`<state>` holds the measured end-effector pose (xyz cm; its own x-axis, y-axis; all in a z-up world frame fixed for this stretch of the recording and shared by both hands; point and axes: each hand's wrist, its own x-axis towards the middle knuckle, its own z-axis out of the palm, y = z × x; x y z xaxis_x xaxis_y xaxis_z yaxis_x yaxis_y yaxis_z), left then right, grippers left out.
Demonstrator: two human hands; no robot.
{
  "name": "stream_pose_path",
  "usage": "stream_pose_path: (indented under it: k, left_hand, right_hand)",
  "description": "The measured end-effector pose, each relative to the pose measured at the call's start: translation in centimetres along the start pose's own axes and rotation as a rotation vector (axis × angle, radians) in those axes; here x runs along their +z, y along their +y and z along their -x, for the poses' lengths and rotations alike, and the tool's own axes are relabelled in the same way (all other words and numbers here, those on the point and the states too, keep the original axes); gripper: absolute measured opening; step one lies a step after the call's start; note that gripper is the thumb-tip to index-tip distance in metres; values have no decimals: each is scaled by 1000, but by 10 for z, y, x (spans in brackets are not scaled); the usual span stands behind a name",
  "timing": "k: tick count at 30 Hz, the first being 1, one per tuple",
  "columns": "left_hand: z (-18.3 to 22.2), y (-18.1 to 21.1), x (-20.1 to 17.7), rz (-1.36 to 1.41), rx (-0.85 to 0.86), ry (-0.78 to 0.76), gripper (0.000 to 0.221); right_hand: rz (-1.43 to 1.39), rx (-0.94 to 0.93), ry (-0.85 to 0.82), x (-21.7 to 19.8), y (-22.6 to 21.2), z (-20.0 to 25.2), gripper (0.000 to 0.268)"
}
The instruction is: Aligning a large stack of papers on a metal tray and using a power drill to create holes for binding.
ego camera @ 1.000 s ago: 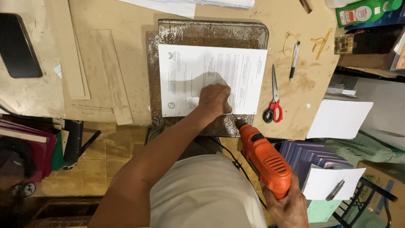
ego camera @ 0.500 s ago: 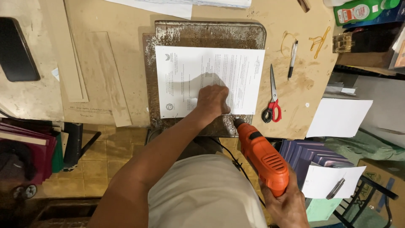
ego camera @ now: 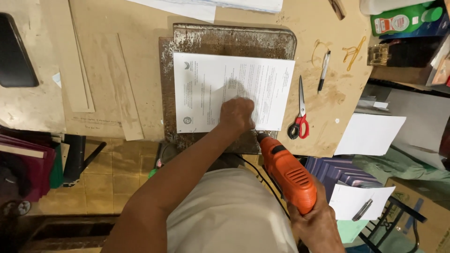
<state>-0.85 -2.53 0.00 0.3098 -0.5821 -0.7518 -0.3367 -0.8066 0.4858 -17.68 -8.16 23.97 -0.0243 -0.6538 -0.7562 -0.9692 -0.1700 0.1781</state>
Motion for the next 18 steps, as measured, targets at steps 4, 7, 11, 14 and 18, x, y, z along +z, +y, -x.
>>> stream_pose_path:
  k: [4, 7, 11, 14, 18]
  left_hand:
    - [-19, -10, 28, -15, 32, 138, 16]
    - [-16, -11, 28, -17, 58, 168, 18]
    - [-16, -13, 28, 44, 89, 183, 18]
    - [-18, -13, 32, 58, 81, 181, 27]
    - [-18, -15, 32, 57, 98, 207, 21]
  right_hand:
    - [6, 15, 7, 0, -5, -1, 81]
    - [-1, -142, 39, 10, 15, -13, 81]
    - [-20, 25, -2, 1, -11, -3, 81]
    - [-1, -12, -13, 2, -8, -7, 80]
    - [23, -59, -30, 1, -11, -11, 81]
